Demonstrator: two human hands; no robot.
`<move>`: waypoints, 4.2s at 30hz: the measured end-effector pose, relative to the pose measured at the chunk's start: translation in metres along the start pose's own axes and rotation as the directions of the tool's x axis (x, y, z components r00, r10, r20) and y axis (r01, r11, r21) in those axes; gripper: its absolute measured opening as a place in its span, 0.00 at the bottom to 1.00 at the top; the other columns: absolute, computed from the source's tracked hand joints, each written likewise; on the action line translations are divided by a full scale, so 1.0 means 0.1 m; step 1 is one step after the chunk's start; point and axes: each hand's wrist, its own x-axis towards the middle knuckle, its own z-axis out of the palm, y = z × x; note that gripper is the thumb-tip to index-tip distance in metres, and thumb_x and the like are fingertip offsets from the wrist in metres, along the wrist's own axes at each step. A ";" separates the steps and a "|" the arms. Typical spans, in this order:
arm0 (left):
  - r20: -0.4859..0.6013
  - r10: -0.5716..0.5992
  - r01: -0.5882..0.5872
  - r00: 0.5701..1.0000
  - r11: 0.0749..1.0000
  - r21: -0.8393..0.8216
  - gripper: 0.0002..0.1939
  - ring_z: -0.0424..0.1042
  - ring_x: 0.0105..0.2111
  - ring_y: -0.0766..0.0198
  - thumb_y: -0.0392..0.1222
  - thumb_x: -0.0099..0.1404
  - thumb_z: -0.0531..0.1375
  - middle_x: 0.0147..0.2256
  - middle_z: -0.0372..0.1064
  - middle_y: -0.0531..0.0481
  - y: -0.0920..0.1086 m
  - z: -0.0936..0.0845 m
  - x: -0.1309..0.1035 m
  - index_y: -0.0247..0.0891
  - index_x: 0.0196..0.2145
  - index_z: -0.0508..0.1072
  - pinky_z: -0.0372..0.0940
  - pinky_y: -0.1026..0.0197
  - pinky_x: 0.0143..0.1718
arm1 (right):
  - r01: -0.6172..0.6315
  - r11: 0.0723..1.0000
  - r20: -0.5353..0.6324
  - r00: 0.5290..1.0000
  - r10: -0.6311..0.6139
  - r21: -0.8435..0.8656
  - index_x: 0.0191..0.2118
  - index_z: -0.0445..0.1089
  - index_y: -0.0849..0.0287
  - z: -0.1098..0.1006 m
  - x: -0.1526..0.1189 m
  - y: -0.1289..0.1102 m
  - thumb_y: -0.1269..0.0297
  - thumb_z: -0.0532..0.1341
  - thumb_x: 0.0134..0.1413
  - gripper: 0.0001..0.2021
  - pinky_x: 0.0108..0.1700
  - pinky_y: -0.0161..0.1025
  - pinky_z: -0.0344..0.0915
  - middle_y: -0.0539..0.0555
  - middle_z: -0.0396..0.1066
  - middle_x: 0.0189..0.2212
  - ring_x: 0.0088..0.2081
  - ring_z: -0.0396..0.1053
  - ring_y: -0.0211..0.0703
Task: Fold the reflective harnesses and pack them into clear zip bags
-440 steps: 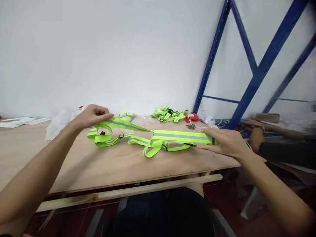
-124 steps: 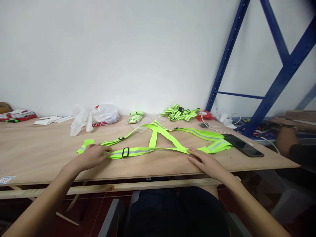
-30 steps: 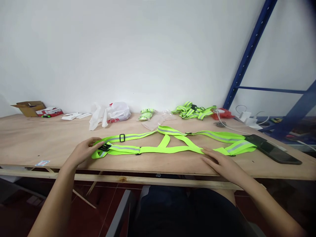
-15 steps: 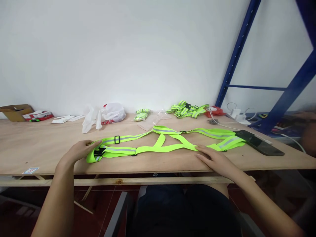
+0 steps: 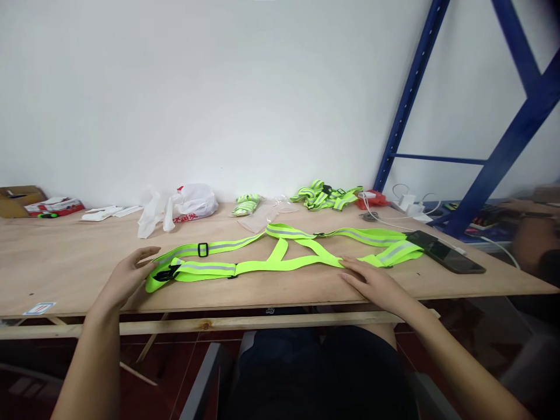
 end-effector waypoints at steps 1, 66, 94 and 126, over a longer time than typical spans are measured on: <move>-0.030 -0.037 0.034 0.999 0.995 -0.093 0.25 0.75 0.49 0.43 0.54 0.58 0.59 0.49 0.76 0.42 -0.02 0.04 -0.04 0.42 0.51 0.71 0.75 0.51 0.40 | -0.001 1.000 0.000 1.000 0.001 0.001 0.56 0.73 0.55 0.00 0.00 0.00 0.46 0.53 0.62 0.26 0.65 0.56 0.59 0.59 0.68 0.61 0.63 0.63 0.58; -0.200 -0.086 0.125 0.976 0.974 0.191 0.22 0.75 0.40 0.42 0.61 0.59 0.57 0.35 0.75 0.40 -0.03 0.27 -0.15 0.43 0.41 0.73 0.65 0.50 0.37 | 0.354 0.896 -0.224 0.882 -0.415 -0.269 0.52 0.74 0.58 0.17 0.10 -0.60 0.65 0.51 0.66 0.17 0.60 0.55 0.65 0.62 0.74 0.53 0.56 0.71 0.55; -0.270 -0.237 0.054 0.933 0.834 -0.549 0.28 0.70 0.28 0.63 0.50 0.45 0.68 0.36 0.72 0.50 -0.04 0.20 -0.10 0.38 0.44 0.73 0.70 0.61 0.30 | 0.393 0.904 0.137 0.899 -0.417 0.170 0.64 0.65 0.59 0.70 0.40 -1.86 0.57 0.53 0.69 0.23 0.68 0.54 0.52 0.61 0.61 0.65 0.67 0.56 0.52; 0.199 -0.266 0.312 0.943 0.913 -0.263 0.29 0.75 0.38 0.54 0.47 0.42 0.72 0.42 0.76 0.39 -0.10 -0.34 0.70 0.31 0.41 0.76 0.73 0.58 0.31 | 0.318 0.931 0.142 0.928 -0.344 0.179 0.61 0.69 0.59 0.64 0.34 -1.78 0.59 0.55 0.68 0.21 0.68 0.55 0.52 0.60 0.65 0.63 0.66 0.59 0.53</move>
